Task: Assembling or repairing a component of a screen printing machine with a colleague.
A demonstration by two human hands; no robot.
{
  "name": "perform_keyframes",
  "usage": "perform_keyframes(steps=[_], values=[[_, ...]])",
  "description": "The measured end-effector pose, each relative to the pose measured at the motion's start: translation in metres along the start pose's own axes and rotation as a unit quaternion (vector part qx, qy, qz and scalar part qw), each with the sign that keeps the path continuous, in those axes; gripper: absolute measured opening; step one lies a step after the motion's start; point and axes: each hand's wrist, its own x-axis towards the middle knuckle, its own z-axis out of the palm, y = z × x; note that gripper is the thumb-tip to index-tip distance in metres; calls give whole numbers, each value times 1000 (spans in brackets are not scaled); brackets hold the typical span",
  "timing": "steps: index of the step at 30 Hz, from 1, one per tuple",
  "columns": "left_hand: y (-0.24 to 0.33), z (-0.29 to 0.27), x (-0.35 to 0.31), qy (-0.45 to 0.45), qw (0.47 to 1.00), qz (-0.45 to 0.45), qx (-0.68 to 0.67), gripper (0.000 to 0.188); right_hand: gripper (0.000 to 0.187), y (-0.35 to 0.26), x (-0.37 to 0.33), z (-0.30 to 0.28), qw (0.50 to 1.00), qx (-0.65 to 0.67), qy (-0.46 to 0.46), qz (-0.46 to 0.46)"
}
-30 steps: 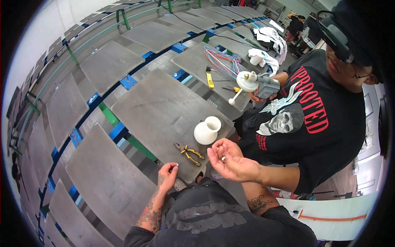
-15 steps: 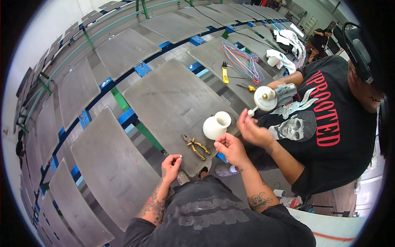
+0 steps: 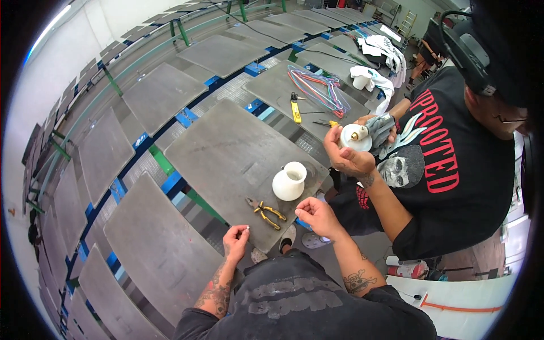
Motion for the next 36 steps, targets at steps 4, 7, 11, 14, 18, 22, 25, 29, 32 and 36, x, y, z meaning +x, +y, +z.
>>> perform_keyframes(steps=[4, 7, 11, 14, 18, 22, 25, 29, 32, 36], values=[[0, 0, -1, -1, 1000, 6, 11, 15, 22, 8, 0, 6, 1000, 14, 11, -10], [0, -2, -1, 2, 1000, 14, 16, 14, 23, 2, 1, 11, 1000, 13, 16, -10], [-2, -1, 0, 3, 1000, 5, 1, 14, 23, 0, 3, 14, 1000, -7, 22, -8], [0, 0, 2, -1, 1000, -2, 16, 13, 23, 2, 3, 16, 1000, -4, 25, -8], [1, 0, 4, -1, 1000, -3, -7, 12, 23, 2, 2, 17, 1000, -3, 25, 6], [-1, -2, 7, 1, 1000, 7, -11, 12, 22, -4, 0, 15, 1000, -16, 25, 10], [-3, -2, 8, 3, 1000, 3, -4, 12, 20, -16, -3, 11, 997, -22, 62, -37], [-1, -1, 8, -4, 1000, -8, 2, 13, 19, -50, -4, 4, 969, 8, 163, -185], [-5, -4, 7, -3, 1000, -1, -6, 13, 28, -93, -5, -7, 926, -90, 218, -297], [-9, -3, 8, 1, 1000, 17, -2, 12, 38, -142, -17, -17, 903, -131, 198, -358]])
